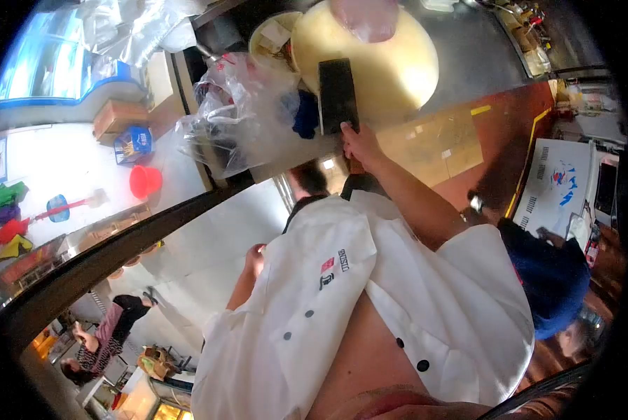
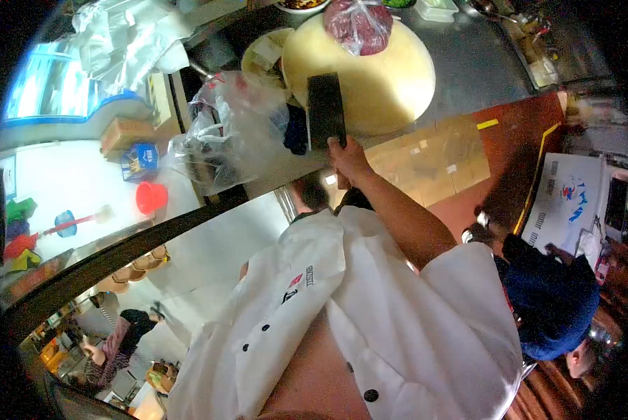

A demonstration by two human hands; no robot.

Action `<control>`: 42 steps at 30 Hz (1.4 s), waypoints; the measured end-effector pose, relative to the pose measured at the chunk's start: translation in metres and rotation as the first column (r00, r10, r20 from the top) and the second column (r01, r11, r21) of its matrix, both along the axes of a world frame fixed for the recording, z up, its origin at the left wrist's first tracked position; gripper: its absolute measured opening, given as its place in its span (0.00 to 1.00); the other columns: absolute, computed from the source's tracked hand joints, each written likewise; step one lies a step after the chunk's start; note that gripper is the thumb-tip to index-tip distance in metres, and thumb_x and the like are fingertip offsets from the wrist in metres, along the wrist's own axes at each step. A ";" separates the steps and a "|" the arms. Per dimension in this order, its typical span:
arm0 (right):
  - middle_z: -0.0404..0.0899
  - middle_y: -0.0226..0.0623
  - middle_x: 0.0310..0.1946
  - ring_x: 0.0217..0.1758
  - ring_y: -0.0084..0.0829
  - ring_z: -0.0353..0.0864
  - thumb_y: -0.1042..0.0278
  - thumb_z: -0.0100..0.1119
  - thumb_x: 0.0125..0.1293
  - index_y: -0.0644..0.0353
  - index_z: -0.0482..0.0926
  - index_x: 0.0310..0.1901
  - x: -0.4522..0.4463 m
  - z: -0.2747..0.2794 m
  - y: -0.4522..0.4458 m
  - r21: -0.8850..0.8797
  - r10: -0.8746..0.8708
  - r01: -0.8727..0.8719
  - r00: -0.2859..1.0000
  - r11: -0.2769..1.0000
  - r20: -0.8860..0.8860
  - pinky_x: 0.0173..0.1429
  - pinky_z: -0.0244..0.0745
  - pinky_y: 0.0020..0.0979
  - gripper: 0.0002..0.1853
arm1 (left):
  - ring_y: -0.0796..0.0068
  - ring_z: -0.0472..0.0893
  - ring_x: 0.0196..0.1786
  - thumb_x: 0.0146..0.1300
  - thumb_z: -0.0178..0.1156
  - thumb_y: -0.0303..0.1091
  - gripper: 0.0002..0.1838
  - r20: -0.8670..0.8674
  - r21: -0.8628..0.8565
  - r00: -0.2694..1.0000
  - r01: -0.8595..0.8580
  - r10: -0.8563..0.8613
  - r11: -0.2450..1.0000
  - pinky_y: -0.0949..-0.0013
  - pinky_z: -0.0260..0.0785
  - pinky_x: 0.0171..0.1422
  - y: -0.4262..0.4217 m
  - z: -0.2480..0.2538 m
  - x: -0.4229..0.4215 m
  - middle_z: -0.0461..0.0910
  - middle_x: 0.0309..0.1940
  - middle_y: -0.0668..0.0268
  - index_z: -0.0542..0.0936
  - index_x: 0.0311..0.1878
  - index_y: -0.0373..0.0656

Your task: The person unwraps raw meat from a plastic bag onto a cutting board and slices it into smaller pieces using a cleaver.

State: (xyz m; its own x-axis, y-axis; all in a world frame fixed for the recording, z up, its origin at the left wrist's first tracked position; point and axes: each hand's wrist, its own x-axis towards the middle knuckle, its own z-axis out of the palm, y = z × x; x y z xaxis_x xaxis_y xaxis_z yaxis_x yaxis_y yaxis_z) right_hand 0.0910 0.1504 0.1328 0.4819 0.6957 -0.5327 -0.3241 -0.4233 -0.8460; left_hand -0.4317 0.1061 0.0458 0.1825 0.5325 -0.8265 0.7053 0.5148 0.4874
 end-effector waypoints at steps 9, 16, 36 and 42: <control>0.82 0.57 0.37 0.42 0.57 0.85 0.55 0.58 0.71 0.66 0.73 0.53 0.045 0.037 0.125 -0.005 0.147 -0.213 0.654 0.977 0.742 0.48 0.78 0.54 0.21 | 0.64 0.77 0.60 0.65 0.71 0.35 0.26 0.434 0.343 0.883 -0.347 0.181 0.873 0.63 0.74 0.59 0.125 0.083 0.198 0.76 0.59 0.59 0.74 0.63 0.38; 0.80 0.64 0.46 0.49 0.63 0.81 0.56 0.56 0.70 0.69 0.71 0.56 0.020 0.095 0.163 -0.183 0.311 -0.292 0.488 0.939 0.816 0.55 0.76 0.58 0.23 | 0.74 0.79 0.36 0.74 0.54 0.32 0.07 0.686 0.181 0.608 -0.674 0.399 0.716 0.71 0.73 0.38 0.180 0.114 0.227 0.81 0.38 0.63 0.73 0.48 0.40; 0.72 0.58 0.52 0.53 0.58 0.79 0.66 0.52 0.72 0.49 0.65 0.76 -0.093 0.008 0.170 -0.281 0.356 -0.232 0.416 0.931 0.837 0.55 0.78 0.50 0.30 | 0.80 0.77 0.37 0.70 0.60 0.42 0.15 0.152 0.094 0.960 0.224 -0.236 0.970 0.69 0.72 0.43 0.045 0.090 0.103 0.83 0.33 0.67 0.83 0.41 0.38; 0.71 0.57 0.54 0.54 0.58 0.79 0.68 0.50 0.72 0.46 0.63 0.76 -0.104 0.024 0.140 -0.352 0.440 -0.277 0.399 0.894 0.805 0.53 0.79 0.51 0.31 | 0.80 0.69 0.30 0.72 0.56 0.35 0.15 0.370 -0.198 0.918 -0.074 0.145 0.977 0.67 0.65 0.35 0.027 0.113 0.095 0.71 0.25 0.74 0.73 0.28 0.40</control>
